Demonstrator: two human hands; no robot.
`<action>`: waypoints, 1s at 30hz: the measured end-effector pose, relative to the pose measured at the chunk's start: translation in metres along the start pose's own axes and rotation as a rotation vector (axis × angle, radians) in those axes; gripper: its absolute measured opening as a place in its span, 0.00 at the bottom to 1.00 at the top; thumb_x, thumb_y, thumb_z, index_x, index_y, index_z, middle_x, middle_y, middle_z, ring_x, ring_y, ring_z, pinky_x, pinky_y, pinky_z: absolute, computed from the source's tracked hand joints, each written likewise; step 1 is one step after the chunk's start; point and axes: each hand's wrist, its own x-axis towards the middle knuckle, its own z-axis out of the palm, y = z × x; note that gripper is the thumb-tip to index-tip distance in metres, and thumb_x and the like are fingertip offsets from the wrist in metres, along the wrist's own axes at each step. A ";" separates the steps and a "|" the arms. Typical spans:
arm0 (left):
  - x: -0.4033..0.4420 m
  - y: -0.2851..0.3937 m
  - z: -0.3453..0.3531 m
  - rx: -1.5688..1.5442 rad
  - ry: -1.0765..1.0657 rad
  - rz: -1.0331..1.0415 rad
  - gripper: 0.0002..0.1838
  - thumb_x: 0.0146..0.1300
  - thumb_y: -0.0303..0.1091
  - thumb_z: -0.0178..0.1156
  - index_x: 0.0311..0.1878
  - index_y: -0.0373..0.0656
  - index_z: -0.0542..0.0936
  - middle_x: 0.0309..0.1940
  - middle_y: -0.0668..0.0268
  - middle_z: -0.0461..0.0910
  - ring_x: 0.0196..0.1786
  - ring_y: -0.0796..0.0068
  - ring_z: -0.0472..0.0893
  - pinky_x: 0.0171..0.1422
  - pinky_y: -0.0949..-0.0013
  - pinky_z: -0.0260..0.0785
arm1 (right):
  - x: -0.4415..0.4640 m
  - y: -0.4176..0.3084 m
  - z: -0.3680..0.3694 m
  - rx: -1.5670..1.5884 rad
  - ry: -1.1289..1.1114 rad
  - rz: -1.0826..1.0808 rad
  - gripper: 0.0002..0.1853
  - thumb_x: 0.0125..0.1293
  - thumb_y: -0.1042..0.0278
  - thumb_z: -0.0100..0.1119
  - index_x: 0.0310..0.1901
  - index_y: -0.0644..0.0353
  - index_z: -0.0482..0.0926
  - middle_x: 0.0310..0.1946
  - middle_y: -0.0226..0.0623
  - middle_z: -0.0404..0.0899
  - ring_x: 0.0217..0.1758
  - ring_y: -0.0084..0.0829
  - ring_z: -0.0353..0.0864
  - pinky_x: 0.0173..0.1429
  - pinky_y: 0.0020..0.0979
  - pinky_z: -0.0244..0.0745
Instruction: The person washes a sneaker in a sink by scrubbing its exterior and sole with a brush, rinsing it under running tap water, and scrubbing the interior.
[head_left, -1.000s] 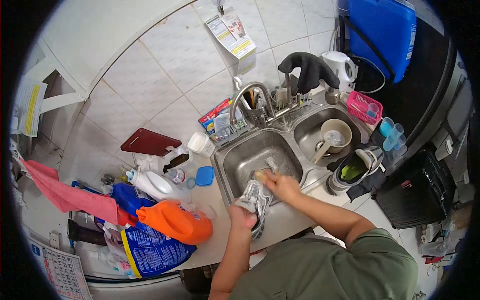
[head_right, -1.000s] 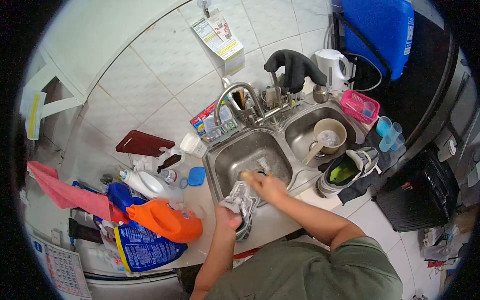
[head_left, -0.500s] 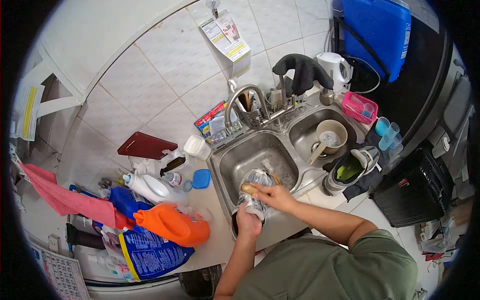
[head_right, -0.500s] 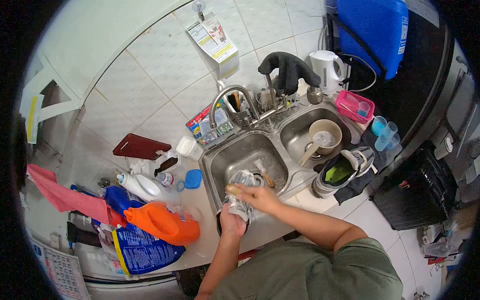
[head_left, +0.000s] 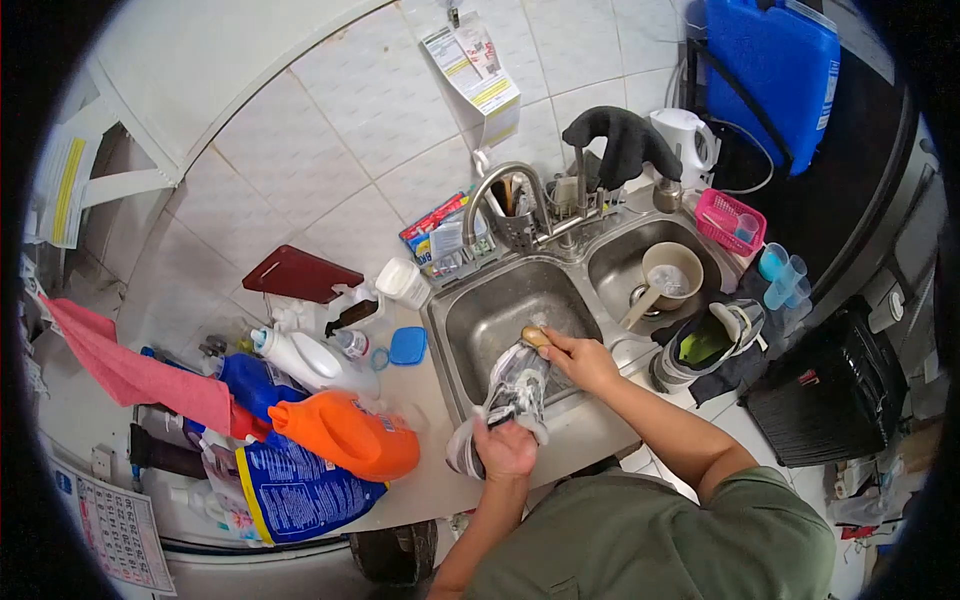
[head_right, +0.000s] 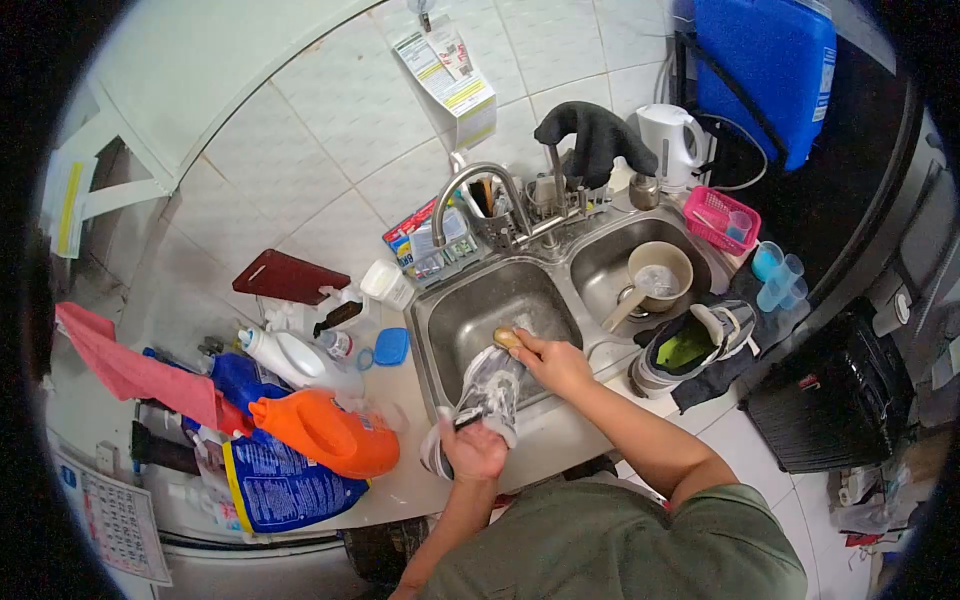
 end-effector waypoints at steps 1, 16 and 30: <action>-0.006 0.006 0.006 -0.072 0.058 -0.016 0.23 0.64 0.38 0.56 0.58 0.33 0.73 0.52 0.58 0.80 0.55 0.60 0.80 0.65 0.57 0.70 | -0.001 0.006 0.009 0.067 0.004 0.003 0.24 0.68 0.42 0.58 0.61 0.43 0.80 0.37 0.52 0.84 0.44 0.50 0.85 0.49 0.44 0.78; 0.020 0.002 -0.109 0.717 0.043 0.010 0.08 0.64 0.32 0.56 0.38 0.37 0.79 0.31 0.65 0.80 0.30 0.67 0.81 0.32 0.62 0.73 | -0.017 0.050 0.060 0.273 -0.325 -0.054 0.23 0.66 0.40 0.61 0.53 0.47 0.86 0.41 0.40 0.88 0.43 0.31 0.87 0.51 0.32 0.79; 0.026 0.001 -0.148 1.107 -0.125 0.305 0.07 0.66 0.29 0.54 0.34 0.37 0.79 0.26 0.66 0.77 0.23 0.72 0.76 0.23 0.69 0.67 | -0.048 0.008 0.043 0.284 -0.346 -0.065 0.18 0.70 0.51 0.62 0.41 0.60 0.87 0.24 0.36 0.82 0.28 0.17 0.73 0.34 0.32 0.73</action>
